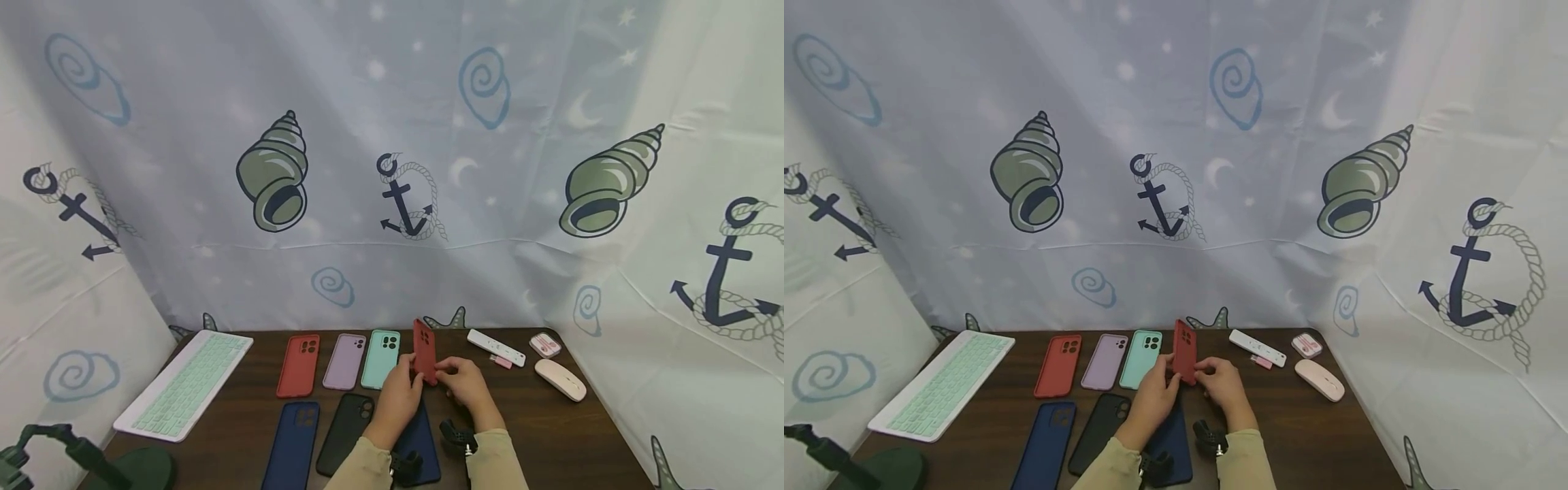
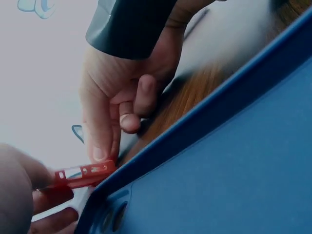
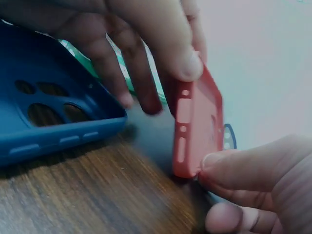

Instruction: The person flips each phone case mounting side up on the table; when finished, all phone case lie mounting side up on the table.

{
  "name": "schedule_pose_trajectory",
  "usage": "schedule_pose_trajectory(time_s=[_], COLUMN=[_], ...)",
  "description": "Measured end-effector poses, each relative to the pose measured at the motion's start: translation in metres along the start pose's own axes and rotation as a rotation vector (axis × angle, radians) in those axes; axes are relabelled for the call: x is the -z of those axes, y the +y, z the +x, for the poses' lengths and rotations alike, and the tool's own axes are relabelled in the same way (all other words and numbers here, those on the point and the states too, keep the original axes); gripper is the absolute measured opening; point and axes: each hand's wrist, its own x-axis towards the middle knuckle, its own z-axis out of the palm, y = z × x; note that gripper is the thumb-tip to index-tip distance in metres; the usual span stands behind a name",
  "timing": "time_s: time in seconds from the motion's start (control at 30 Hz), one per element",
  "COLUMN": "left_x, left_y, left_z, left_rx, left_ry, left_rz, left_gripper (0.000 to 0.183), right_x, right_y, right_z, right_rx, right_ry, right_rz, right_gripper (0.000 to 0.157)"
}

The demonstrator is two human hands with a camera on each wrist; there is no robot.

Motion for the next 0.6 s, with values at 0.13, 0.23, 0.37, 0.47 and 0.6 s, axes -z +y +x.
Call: schedule_pose_trajectory(time_s=[0.13, 0.23, 0.37, 0.47, 0.6], left_x=[0.003, 0.002, -0.001, -0.004, -0.006], left_y=[-0.002, -0.001, -0.002, -0.004, -0.004], left_z=[-0.003, -0.005, -0.007, -0.01, -0.014], left_rx=[-0.037, -0.019, -0.007, -0.031, -0.063], left_ry=[0.089, 0.117, 0.129, 0.138, 0.17], left_rz=[0.189, 0.302, 0.429, 0.469, 0.401], left_gripper=[0.039, 0.036, 0.027, 0.024, 0.023], right_x=[-0.001, -0.002, -0.002, -0.001, -0.002], right_y=[-0.001, -0.001, 0.0, 0.001, 0.007], right_z=[-0.001, -0.002, -0.003, -0.006, -0.013], right_rx=[-0.013, -0.024, -0.024, -0.009, -0.007], right_ry=[0.019, 0.023, 0.012, 0.018, 0.048], right_rz=[-0.008, 0.001, 0.008, 0.019, 0.069], right_gripper=[0.012, 0.011, 0.013, 0.014, 0.014])
